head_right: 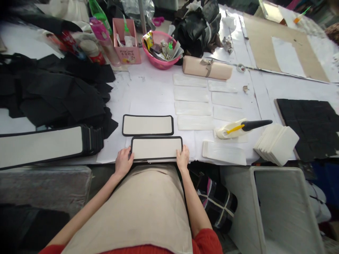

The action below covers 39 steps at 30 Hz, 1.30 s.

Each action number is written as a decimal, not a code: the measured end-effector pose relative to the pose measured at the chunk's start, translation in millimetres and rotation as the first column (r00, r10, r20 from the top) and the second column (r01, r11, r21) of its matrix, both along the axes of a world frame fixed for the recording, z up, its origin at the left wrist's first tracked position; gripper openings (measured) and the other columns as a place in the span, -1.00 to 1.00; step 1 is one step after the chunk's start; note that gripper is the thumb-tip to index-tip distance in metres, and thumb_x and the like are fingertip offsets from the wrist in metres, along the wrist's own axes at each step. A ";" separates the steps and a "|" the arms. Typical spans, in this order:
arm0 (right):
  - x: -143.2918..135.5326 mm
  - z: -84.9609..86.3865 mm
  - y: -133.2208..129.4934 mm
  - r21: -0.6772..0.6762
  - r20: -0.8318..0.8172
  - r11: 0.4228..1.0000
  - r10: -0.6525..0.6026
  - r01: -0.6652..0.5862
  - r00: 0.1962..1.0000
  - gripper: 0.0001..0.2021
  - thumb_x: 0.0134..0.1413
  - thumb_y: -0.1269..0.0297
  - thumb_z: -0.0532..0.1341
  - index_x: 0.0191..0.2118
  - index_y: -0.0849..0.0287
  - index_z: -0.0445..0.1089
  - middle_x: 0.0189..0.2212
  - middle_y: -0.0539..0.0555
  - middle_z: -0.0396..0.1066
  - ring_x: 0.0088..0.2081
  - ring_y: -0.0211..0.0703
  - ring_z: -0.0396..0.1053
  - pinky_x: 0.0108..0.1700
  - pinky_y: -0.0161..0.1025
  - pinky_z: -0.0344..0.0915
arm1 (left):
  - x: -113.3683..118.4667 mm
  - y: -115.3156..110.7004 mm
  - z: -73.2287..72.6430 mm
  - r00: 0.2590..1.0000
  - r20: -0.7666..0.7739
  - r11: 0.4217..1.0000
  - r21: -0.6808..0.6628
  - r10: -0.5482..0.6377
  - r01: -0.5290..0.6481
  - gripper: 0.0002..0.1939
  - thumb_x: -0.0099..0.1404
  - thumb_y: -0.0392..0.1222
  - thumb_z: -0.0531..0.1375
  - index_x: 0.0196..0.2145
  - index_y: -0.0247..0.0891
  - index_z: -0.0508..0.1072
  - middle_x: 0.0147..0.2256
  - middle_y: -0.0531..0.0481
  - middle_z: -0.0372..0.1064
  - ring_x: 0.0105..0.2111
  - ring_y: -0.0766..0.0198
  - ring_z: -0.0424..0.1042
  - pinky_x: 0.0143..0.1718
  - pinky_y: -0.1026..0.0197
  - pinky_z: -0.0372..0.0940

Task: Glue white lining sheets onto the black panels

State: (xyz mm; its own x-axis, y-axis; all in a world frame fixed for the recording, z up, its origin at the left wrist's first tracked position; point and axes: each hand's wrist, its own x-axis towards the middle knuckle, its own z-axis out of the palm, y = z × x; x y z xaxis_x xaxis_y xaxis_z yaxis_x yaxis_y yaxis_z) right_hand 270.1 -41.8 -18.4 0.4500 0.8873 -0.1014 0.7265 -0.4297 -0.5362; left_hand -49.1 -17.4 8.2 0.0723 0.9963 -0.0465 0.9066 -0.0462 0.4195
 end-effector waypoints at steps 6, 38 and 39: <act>-12.4 23.1 -3.5 0.129 0.029 0.992 -0.002 -0.002 1.000 -0.56 0.19 0.19 0.01 0.10 0.33 0.29 0.10 0.34 0.28 0.16 0.06 0.17 0.18 0.04 0.12 | 3.6 0.6 9.8 0.988 0.121 0.995 0.037 0.092 -0.097 -0.68 0.29 -0.10 0.05 -0.07 -0.26 0.42 -0.23 -0.18 0.37 -0.16 0.02 0.33 -0.10 0.00 0.27; 147.5 61.0 134.0 -0.173 0.264 0.954 -0.193 0.243 0.945 -0.69 0.22 0.30 0.02 -0.10 0.25 0.48 -0.18 0.23 0.50 -0.14 -0.04 0.44 -0.10 -0.22 0.28 | 48.5 73.0 19.1 0.983 0.142 0.968 0.238 -0.113 0.077 -0.80 0.30 -0.17 0.06 -0.17 -0.21 0.42 -0.23 -0.12 0.38 -0.17 0.08 0.36 -0.07 0.04 0.26; 163.1 63.1 139.9 -0.199 0.289 0.942 -0.206 0.269 0.935 -0.70 0.22 0.32 0.03 -0.11 0.24 0.49 -0.18 0.24 0.51 -0.13 -0.04 0.44 -0.10 -0.23 0.28 | 60.6 65.0 17.2 0.967 0.141 0.960 0.216 -0.211 0.178 -0.80 0.31 -0.19 0.05 -0.16 -0.20 0.41 -0.22 -0.11 0.39 -0.17 0.09 0.36 -0.08 0.05 0.27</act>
State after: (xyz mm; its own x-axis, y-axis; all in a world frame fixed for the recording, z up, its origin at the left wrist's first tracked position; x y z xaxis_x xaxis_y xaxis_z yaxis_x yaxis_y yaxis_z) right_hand 433.1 98.1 44.7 0.6826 0.7170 -0.1410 0.6881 -0.6956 -0.2065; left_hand 11.5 47.7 25.4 0.2553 0.9499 0.1804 0.7932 -0.3125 0.5227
